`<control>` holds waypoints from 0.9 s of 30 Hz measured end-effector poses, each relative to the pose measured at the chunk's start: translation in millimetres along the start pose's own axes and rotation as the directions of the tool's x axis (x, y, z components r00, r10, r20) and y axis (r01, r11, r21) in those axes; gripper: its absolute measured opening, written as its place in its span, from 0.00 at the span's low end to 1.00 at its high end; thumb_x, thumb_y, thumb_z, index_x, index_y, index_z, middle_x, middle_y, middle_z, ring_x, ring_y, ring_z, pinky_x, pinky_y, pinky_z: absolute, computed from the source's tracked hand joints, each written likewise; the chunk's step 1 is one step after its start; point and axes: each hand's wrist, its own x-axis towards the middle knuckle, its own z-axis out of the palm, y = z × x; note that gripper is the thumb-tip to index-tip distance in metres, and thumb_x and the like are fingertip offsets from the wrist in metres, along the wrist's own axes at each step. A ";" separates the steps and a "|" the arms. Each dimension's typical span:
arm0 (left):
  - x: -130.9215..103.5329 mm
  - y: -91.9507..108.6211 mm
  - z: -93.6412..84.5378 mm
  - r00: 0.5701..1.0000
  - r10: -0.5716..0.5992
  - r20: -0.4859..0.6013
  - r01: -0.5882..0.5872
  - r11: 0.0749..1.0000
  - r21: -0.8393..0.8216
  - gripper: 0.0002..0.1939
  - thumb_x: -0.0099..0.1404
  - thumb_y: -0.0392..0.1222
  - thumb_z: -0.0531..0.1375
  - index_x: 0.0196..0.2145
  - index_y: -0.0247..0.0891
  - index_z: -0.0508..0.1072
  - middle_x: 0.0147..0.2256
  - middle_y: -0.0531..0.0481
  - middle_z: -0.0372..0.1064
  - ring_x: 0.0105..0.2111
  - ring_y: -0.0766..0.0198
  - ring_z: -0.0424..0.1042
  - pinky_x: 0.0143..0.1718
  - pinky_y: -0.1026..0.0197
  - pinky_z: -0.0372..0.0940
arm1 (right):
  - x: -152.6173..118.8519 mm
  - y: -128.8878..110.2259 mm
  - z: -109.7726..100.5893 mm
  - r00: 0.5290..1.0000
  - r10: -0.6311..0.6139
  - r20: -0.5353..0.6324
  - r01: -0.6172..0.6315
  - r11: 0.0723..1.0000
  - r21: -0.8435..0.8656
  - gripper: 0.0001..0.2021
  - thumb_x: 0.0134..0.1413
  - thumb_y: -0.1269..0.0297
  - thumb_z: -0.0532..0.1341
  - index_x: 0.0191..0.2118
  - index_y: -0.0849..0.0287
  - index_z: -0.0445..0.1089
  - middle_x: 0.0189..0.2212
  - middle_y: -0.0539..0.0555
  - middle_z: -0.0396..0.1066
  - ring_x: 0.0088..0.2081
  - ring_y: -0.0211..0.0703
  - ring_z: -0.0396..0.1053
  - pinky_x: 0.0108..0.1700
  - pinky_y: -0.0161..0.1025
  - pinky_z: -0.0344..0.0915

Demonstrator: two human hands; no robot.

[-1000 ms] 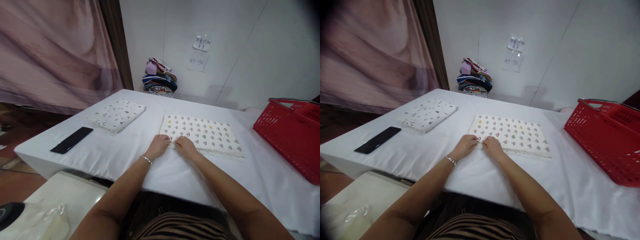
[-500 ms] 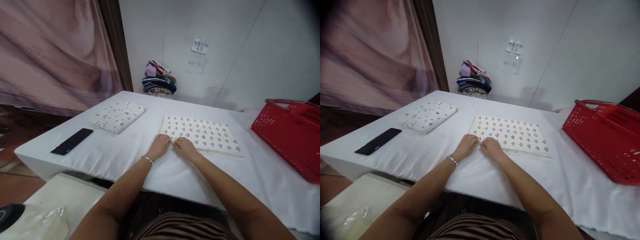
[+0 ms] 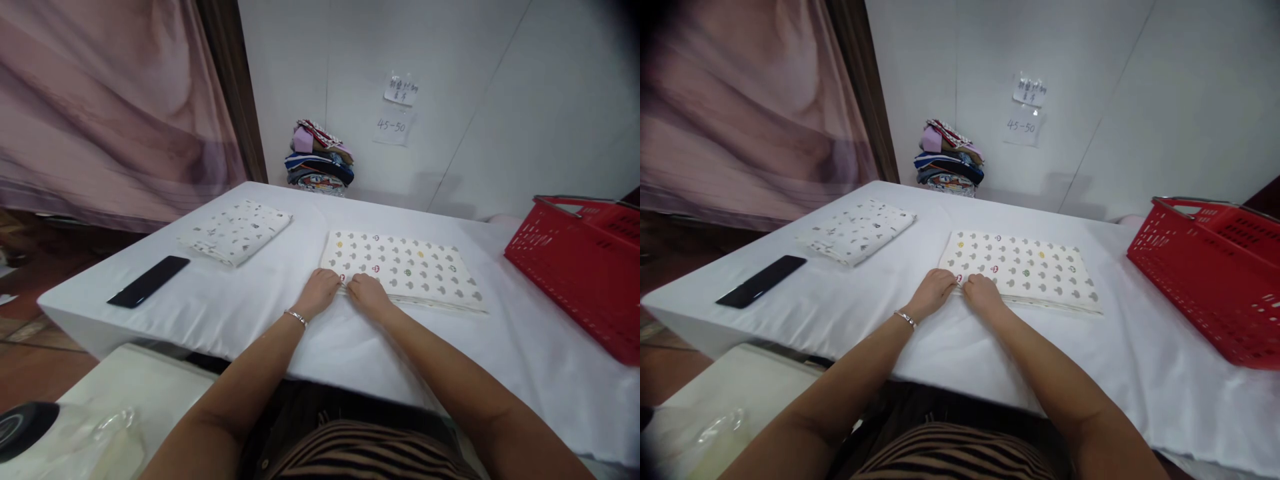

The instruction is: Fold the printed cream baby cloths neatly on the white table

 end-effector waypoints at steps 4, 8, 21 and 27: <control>-4.2 -2.7 -2.3 0.998 0.032 -0.053 -0.032 0.999 -0.011 0.09 0.64 0.32 0.53 0.33 0.39 0.72 0.44 0.46 0.67 0.47 0.60 0.65 0.48 0.54 0.61 | 2.2 1.1 -1.1 1.000 0.020 0.003 -0.020 0.999 0.043 0.14 0.63 0.65 0.49 0.35 0.59 0.72 0.35 0.55 0.69 0.38 0.42 0.65 0.35 0.37 0.55; -6.0 -4.1 -3.6 1.000 -0.003 -0.008 0.004 1.000 0.010 0.08 0.61 0.32 0.56 0.32 0.41 0.74 0.45 0.47 0.66 0.50 0.57 0.63 0.50 0.51 0.60 | 4.6 2.3 -1.2 0.999 0.043 0.013 -0.044 0.996 0.075 0.15 0.64 0.64 0.49 0.35 0.59 0.71 0.36 0.55 0.69 0.39 0.41 0.65 0.35 0.36 0.55; -3.7 1.5 -4.8 0.999 -0.019 0.028 0.017 0.997 0.069 0.10 0.60 0.30 0.56 0.34 0.41 0.74 0.42 0.46 0.68 0.49 0.56 0.64 0.47 0.50 0.60 | 3.8 0.2 1.5 0.999 0.047 -0.008 -0.047 0.998 0.034 0.15 0.64 0.64 0.48 0.35 0.59 0.71 0.36 0.56 0.70 0.38 0.43 0.65 0.37 0.37 0.56; -4.4 1.8 -3.7 0.997 0.074 0.005 -0.074 0.992 0.106 0.13 0.65 0.28 0.49 0.38 0.37 0.71 0.46 0.44 0.67 0.56 0.55 0.58 0.53 0.50 0.57 | -1.3 -1.8 1.3 1.000 0.018 -0.018 -0.018 1.000 0.010 0.15 0.64 0.64 0.48 0.38 0.60 0.72 0.36 0.57 0.69 0.38 0.44 0.64 0.38 0.38 0.57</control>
